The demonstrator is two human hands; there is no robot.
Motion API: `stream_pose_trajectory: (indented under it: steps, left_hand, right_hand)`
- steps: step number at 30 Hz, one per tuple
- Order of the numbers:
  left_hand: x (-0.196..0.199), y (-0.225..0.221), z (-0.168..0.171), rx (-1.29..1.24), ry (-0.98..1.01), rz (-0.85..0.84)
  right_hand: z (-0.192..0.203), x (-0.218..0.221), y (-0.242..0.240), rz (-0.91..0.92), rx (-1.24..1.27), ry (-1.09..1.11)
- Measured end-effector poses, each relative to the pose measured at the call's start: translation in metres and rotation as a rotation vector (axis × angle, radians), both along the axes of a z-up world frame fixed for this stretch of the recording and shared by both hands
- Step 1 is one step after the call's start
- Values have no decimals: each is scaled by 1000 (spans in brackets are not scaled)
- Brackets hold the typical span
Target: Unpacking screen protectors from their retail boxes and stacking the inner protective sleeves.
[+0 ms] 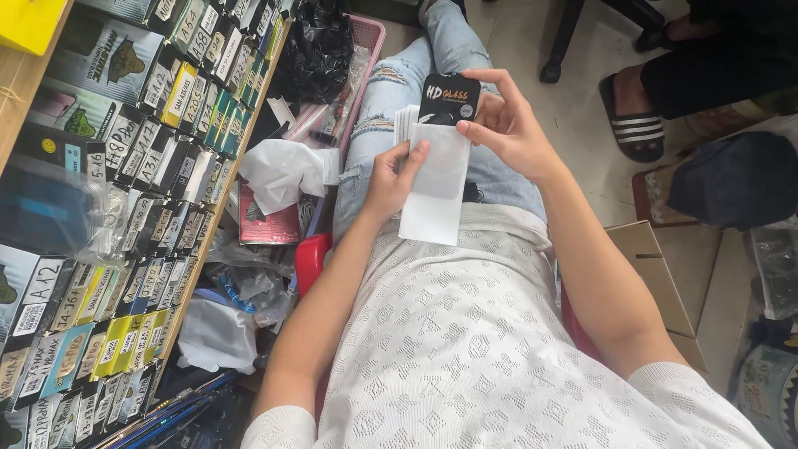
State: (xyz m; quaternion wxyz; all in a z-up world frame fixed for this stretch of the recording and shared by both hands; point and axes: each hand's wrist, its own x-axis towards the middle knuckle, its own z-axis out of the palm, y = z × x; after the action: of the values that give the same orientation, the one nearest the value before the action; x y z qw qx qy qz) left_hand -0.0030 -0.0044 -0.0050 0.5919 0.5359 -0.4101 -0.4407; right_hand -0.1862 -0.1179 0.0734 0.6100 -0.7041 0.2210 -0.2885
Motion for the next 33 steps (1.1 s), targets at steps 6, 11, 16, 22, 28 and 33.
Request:
stream_pose_trajectory:
  steps: [6, 11, 16, 22, 28, 33]
  left_hand:
    - [0, -2, 3, 30, 80, 5]
    - [-8, -1, 31, 5, 58, 95]
    - [6, -5, 6, 8, 53, 93]
    - [10, -3, 5, 114, -70, 174]
    - [-2, 2, 28, 159, -70, 122]
    - [-2, -1, 23, 192, -61, 127]
  right_hand:
    - [6, 4, 4, 25, -31, 100]
    - [-28, 10, 2, 16, 32, 58]
    - [-26, 14, 4, -29, 57, 24]
    - [-8, -22, -23, -252, 41, -50]
    - [-59, -157, -55, -710, -62, -11]
    - [-117, -267, -19, -1007, -218, 198]
